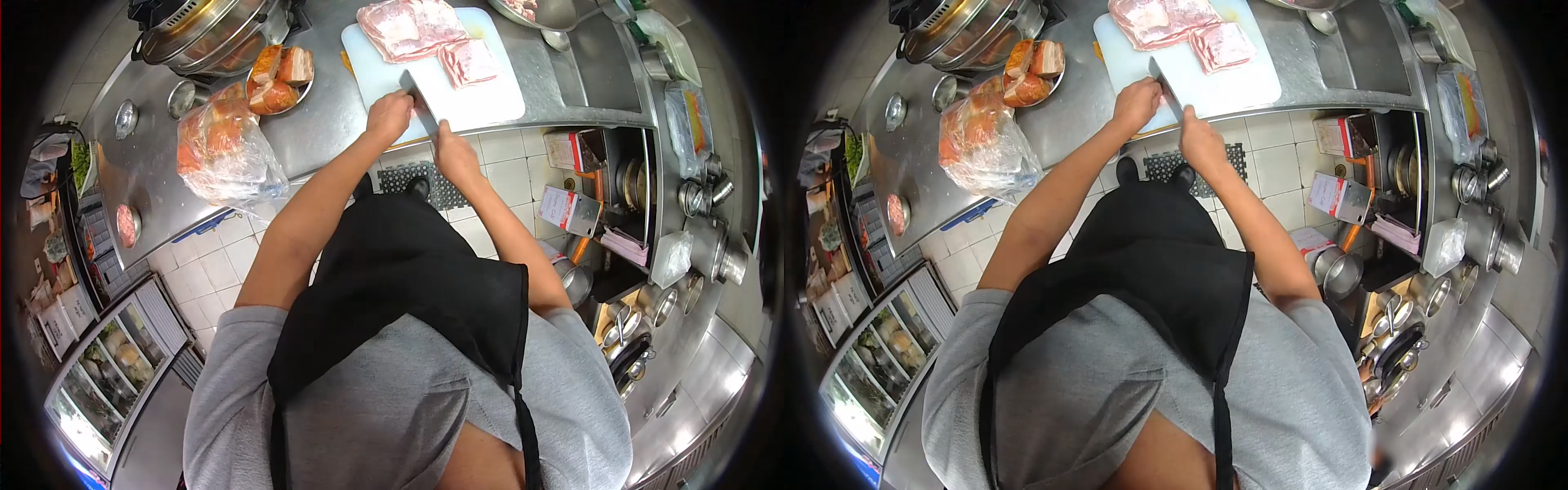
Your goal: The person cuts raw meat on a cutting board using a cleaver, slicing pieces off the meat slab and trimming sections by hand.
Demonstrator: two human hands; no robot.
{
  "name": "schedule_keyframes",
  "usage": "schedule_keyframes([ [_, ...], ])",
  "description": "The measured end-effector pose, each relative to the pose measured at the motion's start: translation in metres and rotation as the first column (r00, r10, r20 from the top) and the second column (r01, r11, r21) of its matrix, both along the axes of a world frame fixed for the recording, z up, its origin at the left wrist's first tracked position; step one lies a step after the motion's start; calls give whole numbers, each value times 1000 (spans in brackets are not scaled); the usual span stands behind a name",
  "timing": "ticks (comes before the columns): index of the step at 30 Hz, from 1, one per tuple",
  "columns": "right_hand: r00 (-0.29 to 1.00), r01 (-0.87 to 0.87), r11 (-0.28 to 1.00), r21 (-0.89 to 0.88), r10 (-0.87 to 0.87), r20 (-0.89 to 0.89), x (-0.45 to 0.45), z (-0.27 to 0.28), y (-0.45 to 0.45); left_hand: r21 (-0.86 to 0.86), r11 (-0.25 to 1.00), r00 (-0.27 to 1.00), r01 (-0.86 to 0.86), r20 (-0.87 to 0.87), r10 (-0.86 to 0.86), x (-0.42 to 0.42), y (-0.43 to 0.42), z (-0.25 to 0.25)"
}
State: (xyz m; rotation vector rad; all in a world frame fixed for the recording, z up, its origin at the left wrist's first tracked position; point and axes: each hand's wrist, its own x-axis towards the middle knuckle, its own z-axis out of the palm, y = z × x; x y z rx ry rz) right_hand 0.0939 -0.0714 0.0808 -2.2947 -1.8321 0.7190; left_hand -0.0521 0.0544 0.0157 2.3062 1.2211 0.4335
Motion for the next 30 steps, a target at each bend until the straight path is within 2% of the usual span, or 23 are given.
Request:
schedule_keyframes([
  [3, 999, 16, 998, 61, -13, -46, -11, -16, 39, 29, 999, 999, 43, 15, -44, -1, -4, -2],
  [5, 997, 27, 998, 50, -23, -77, -3, -21, 35, 87, 995, 999, 39, 7, -40, 0, -5, -9],
  [8, 994, 27, 997, 66, -19, -107, 18, -28, 7, 35, 992, 991, -121, 57, 119, 0, -4, -11],
  [11, 991, -12, 995, 101, 26, -129, 49, -38, -17, -42, 984, 983, -172, 63, 175, -2, -2, -12],
  [13, 984, -34, 995, 89, 49, -171, 59, -20, -9, -104, 976, 972, -193, 118, 205, -9, -5, -4],
  [14, 993, -56, 993, 105, 66, -98, 55, -13, -6, -133, 971, 964, -200, 148, 219, -11, -5, 2],
  [17, 994, 52, 985, 163, -35, -106, 37, -8, 1, -156, 948, 913, -277, 266, 310, -16, -3, 2],
  [20, 997, -19, 998, 65, 24, -72, 21, 30, 0, -80, 974, 946, -213, 234, 226, -25, -2, 2],
  [23, 996, -79, 995, -59, 76, -51, 5, 28, -8, -32, 997, 995, -67, 75, 69, -24, 6, -4],
  [24, 998, -36, 996, -85, 32, -50, -6, 27, -5, -10, 999, 996, -49, 74, 50, -22, 7, -6],
  [28, 999, -20, 996, 84, 24, -45, -16, -20, 35, -13, 999, 999, 34, 30, -33, -18, 12, -7],
  [30, 997, -2, 997, 77, 8, -77, -13, -21, 37, -46, 999, 998, -17, 63, 19, -19, 9, -5],
])
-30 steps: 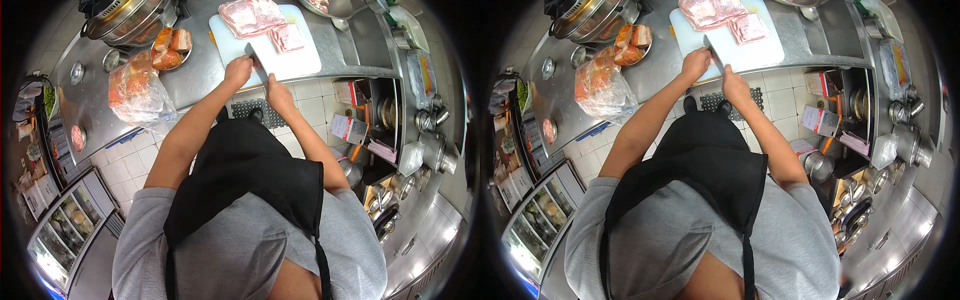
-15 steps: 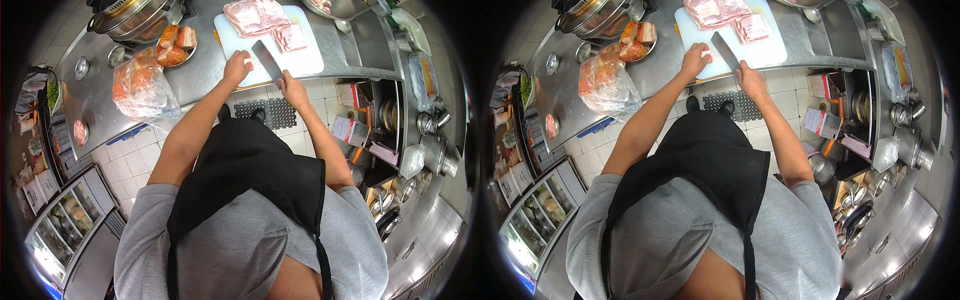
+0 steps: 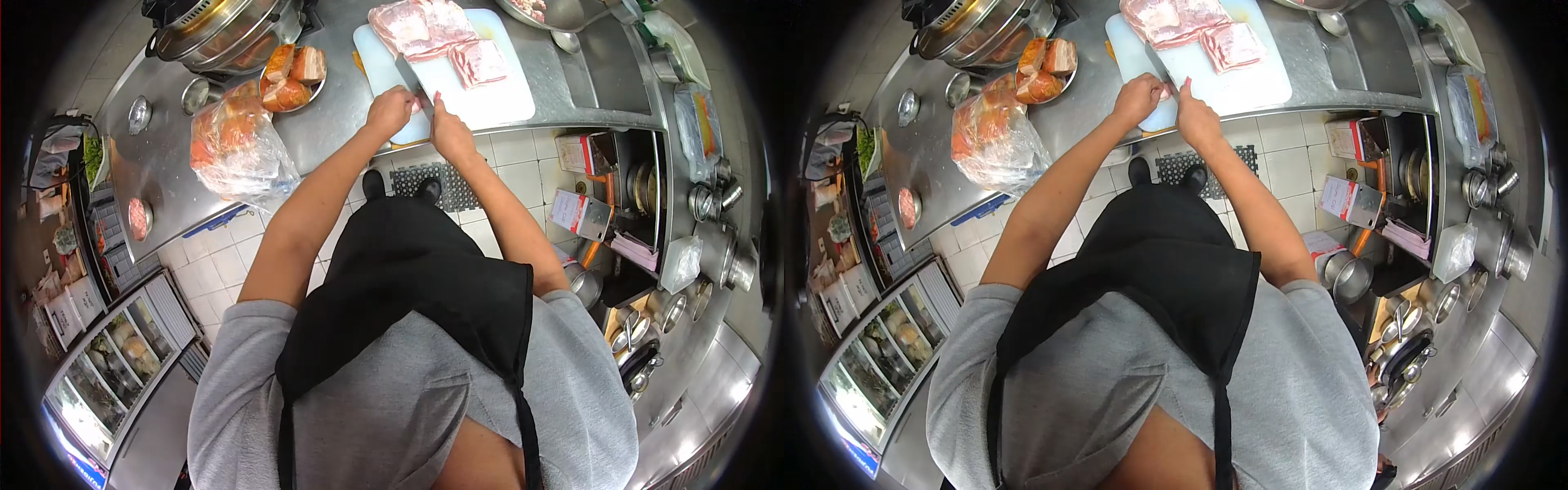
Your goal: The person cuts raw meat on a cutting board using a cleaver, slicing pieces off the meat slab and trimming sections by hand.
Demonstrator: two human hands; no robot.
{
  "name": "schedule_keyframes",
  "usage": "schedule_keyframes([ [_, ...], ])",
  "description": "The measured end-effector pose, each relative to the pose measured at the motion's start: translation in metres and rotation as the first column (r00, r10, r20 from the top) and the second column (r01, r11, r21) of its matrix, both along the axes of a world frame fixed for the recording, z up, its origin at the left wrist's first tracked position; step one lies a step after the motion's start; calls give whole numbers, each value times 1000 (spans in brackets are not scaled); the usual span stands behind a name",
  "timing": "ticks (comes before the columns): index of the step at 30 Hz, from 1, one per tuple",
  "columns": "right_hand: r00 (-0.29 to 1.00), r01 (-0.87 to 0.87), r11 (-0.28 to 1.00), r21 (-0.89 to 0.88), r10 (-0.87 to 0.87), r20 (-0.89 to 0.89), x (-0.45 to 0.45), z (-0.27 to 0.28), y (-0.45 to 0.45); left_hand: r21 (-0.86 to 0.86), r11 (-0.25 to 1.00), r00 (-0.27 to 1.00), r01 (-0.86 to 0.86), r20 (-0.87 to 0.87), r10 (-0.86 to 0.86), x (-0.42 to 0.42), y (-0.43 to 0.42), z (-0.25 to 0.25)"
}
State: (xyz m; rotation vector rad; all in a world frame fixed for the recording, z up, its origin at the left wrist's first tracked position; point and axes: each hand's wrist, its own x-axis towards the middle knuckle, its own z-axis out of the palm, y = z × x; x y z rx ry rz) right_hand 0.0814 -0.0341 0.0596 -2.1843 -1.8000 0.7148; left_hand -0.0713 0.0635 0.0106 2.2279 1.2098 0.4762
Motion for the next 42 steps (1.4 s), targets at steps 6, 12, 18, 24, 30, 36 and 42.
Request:
schedule_keyframes([
  [6, 998, -46, 998, -53, 44, -42, 21, 8, -25, -3, 997, 996, -75, -49, 75, 8, -5, 11],
  [12, 999, -28, 1000, -7, 28, -41, 39, -9, -58, -75, 986, 988, -145, -58, 141, 11, -11, 11],
  [18, 983, 14, 997, 71, -1, -183, 54, -27, 2, -70, 987, 989, -145, 1, 146, 4, -17, 11],
  [24, 997, 34, 996, 84, -29, -65, 59, 14, -21, -110, 983, 967, -148, 194, 167, -6, -15, 3],
  [30, 995, -74, 993, -94, 79, 53, 19, 45, -44, 80, 996, 995, -37, 94, 30, -5, -2, -6],
  [36, 1000, -26, 1000, 3, 26, 14, -4, -4, 9, 93, 995, 999, 39, 25, -41, 0, 2, -6],
  [42, 998, -20, 1000, -20, 19, -54, 27, -10, -52, 32, 991, 990, -129, -60, 130, 8, -8, -6],
])
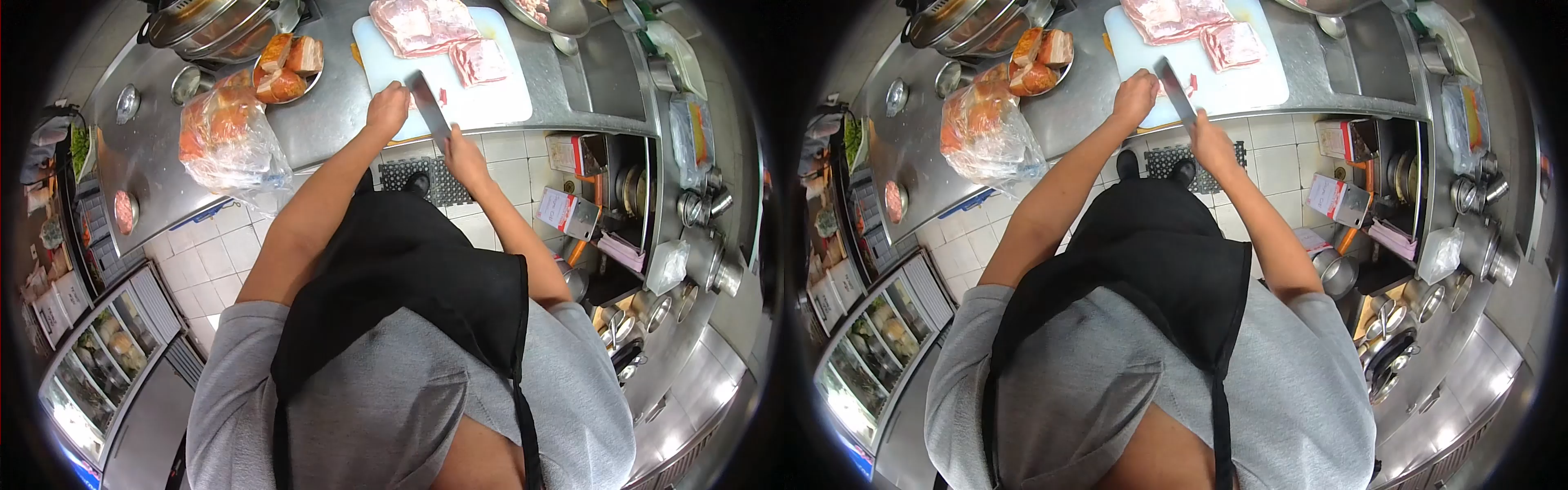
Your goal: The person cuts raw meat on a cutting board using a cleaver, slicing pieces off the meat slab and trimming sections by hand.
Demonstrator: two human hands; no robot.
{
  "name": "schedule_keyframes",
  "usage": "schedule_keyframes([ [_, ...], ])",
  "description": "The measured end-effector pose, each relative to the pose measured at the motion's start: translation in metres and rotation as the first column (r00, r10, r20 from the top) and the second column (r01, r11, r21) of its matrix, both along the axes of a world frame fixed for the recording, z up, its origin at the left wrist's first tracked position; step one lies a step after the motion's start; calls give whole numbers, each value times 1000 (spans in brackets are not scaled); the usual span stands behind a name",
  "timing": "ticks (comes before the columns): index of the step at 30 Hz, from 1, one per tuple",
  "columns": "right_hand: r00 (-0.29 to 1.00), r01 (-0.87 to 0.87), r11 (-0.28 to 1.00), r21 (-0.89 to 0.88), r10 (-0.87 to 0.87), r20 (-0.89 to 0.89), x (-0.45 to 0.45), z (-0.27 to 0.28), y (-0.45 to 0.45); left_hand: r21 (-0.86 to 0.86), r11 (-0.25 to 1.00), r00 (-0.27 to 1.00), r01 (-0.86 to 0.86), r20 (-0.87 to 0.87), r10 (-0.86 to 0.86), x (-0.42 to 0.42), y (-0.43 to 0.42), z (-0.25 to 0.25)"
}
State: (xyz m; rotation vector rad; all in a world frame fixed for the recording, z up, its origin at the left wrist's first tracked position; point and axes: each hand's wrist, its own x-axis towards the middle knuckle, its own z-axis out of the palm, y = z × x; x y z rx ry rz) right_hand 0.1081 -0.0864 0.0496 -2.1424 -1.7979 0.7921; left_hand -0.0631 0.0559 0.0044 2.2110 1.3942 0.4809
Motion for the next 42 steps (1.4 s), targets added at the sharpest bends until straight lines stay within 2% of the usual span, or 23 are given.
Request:
schedule_keyframes([
  [1, 1000, 0, 1000, -6, 0, 5, 11, -6, -13, -19, 999, 999, -42, -1, 42, 0, 1, 1],
  [4, 989, 25, 1000, -4, -25, -147, 33, -1, -14, -21, 993, 988, -115, 103, 117, -4, 0, 0],
  [7, 999, 18, 1000, 25, -20, 50, 17, 19, 4, -76, 997, 974, 15, 227, 2, -18, 1, -2],
  [10, 995, 53, 998, 36, -56, 87, -3, 41, 15, -148, 987, 934, -55, 341, 103, -25, -4, 8],
  [16, 992, -15, 1000, 10, 14, 123, -17, 58, 12, -39, 995, 976, -89, 195, 95, -16, 8, 7],
  [19, 992, 12, 1000, 5, -13, 124, -20, 59, 13, -136, 966, 962, -221, 133, 239, -13, 9, 28],
  [22, 996, 38, 999, -17, -37, 76, -23, 61, 18, 119, 991, 958, -61, 286, 24, -24, 19, 9],
  [25, 998, 14, 998, -62, -10, 63, -28, 69, 22, -13, 1000, 969, 19, 247, -16, -23, 19, 10],
  [26, 998, 1, 997, -81, 4, 65, -30, 71, 23, -7, 1000, 974, -12, 226, 13, -22, 17, 13],
  [29, 996, 5, 990, -141, 8, 85, -37, 64, 23, 58, 994, 986, 88, 133, -95, -22, 22, 5],
  [32, 996, -11, 999, -47, 15, 83, -43, 23, 34, 70, 985, 984, 160, 64, -165, -19, 27, -7],
  [35, 997, 22, 1000, 11, -23, 71, -51, 13, 73, 26, 971, 971, 238, 35, -238, -21, 25, -3],
  [39, 999, 33, 999, -26, -34, -19, -33, 15, 40, 17, 996, 990, 92, 108, -93, -20, 16, 0],
  [42, 998, 30, 996, 88, -26, -50, -4, -1, -7, -22, 1000, 984, -5, 179, 9, -20, 6, 4],
])
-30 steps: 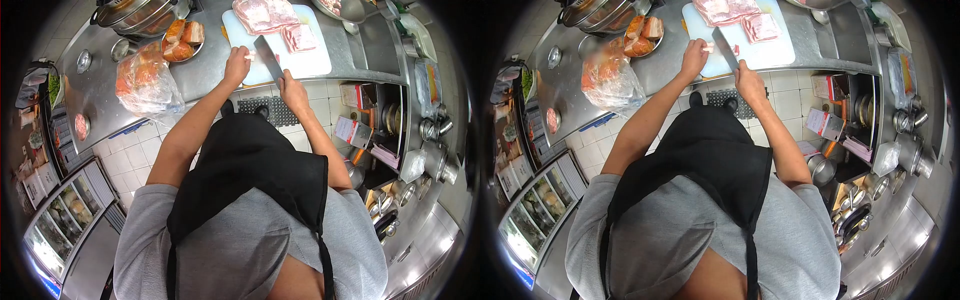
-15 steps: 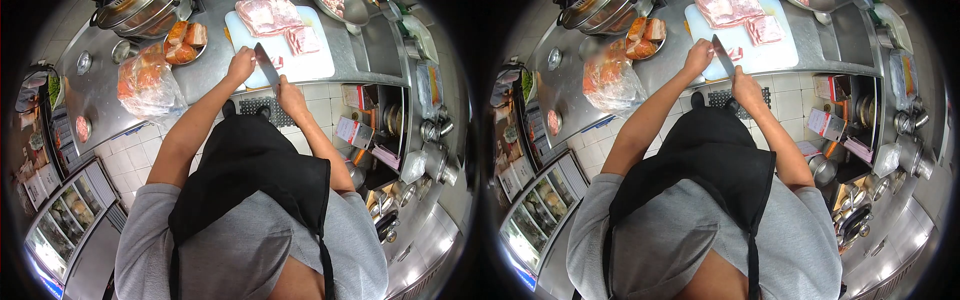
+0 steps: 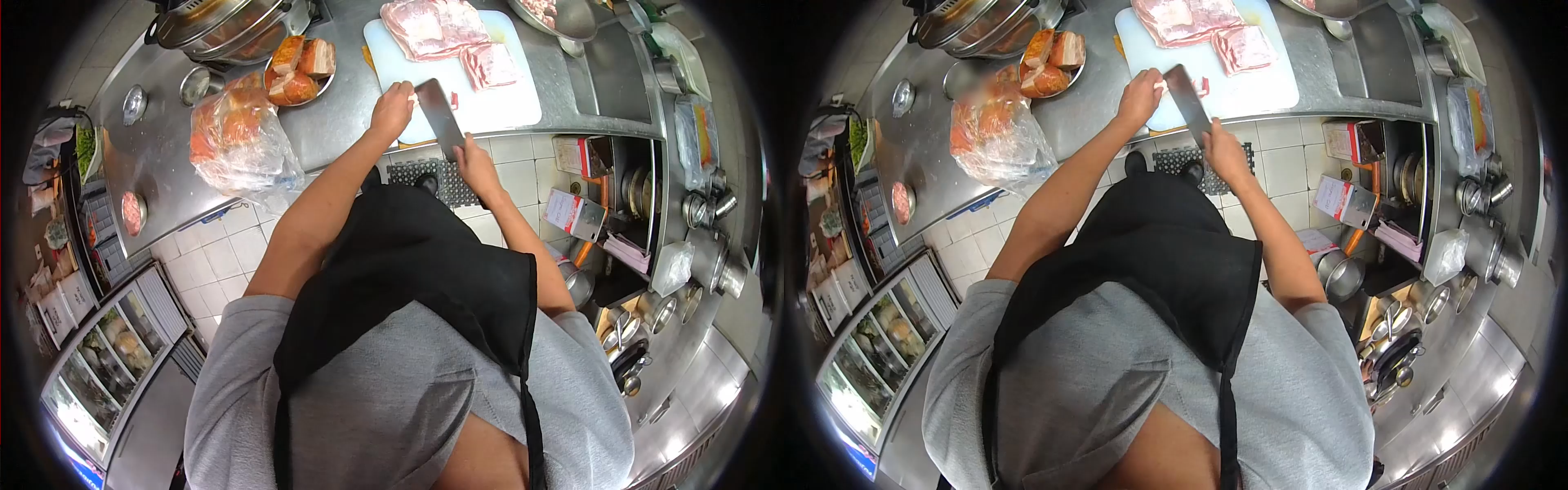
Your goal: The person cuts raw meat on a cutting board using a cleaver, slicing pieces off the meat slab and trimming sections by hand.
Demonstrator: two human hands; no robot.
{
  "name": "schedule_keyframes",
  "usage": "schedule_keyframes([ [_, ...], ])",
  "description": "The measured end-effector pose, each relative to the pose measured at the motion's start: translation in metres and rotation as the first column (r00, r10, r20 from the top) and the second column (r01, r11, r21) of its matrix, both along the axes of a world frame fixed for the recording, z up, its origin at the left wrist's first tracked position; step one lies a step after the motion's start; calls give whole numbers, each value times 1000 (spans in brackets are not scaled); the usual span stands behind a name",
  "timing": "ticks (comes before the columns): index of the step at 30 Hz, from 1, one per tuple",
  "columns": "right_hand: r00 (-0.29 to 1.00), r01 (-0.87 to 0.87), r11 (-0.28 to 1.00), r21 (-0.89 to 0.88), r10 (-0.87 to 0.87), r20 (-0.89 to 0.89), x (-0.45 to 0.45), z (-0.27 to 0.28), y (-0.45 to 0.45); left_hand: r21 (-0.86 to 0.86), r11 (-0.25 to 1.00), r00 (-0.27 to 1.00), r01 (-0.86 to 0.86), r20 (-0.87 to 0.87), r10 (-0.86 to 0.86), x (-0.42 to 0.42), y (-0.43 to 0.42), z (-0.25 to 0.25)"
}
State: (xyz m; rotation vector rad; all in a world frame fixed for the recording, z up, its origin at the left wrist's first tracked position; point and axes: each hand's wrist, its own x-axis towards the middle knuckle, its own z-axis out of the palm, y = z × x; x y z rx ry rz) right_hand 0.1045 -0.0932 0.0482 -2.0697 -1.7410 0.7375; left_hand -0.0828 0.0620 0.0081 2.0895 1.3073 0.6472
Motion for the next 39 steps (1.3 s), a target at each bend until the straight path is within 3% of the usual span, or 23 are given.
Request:
schedule_keyframes([
  [3, 999, 25, 993, -114, -27, -21, 13, 9, 11, -55, 998, 999, 27, 19, -26, -6, 1, 0],
  [5, 997, 29, 998, -52, -25, 68, -3, 24, 18, -72, 994, 996, 85, 26, -83, -11, 8, -9],
  [8, 997, 29, 998, -61, -25, 67, -22, 55, 29, -57, 997, 980, -56, 190, 66, -12, 10, -6],
  [11, 993, -35, 990, -134, 49, 104, -28, 70, 29, -6, 999, 998, 43, 44, -43, -16, 21, -6],
  [16, 981, -76, 974, -215, 112, 158, -25, 73, 22, 26, 1000, 1000, 11, -16, -10, -12, 20, -13],
  [19, 995, -71, 989, -131, 79, 59, -23, 42, 23, 48, 998, 997, 50, -56, -47, -10, 23, -14],
  [22, 997, -21, 997, -80, 26, 72, -43, 0, 59, 63, 991, 989, 120, -91, -114, -10, 21, -5],
  [25, 999, 0, 996, -87, 4, 48, -54, 8, 82, 70, 985, 986, 159, -64, -154, -14, 20, -6],
  [29, 997, 29, 1000, 7, -28, -72, -23, -14, 23, 43, 999, 999, 9, -37, -7, -5, 16, -15],
  [32, 995, 95, 994, -57, -96, -17, 6, -7, -4, -18, 999, 999, -37, -16, 37, -5, 8, -11],
  [35, 945, 184, 972, -148, -216, -244, 14, 14, 6, -8, 1000, 1000, -10, -11, 9, -4, 5, -11],
  [37, 959, 167, 974, -150, -196, -206, 15, 20, 10, 14, 1000, 998, 5, 65, -6, -2, 5, -9],
  [39, 979, 128, 986, -104, -143, -148, 10, 20, 9, -17, 997, 996, 77, -53, -78, -3, 4, -5],
])
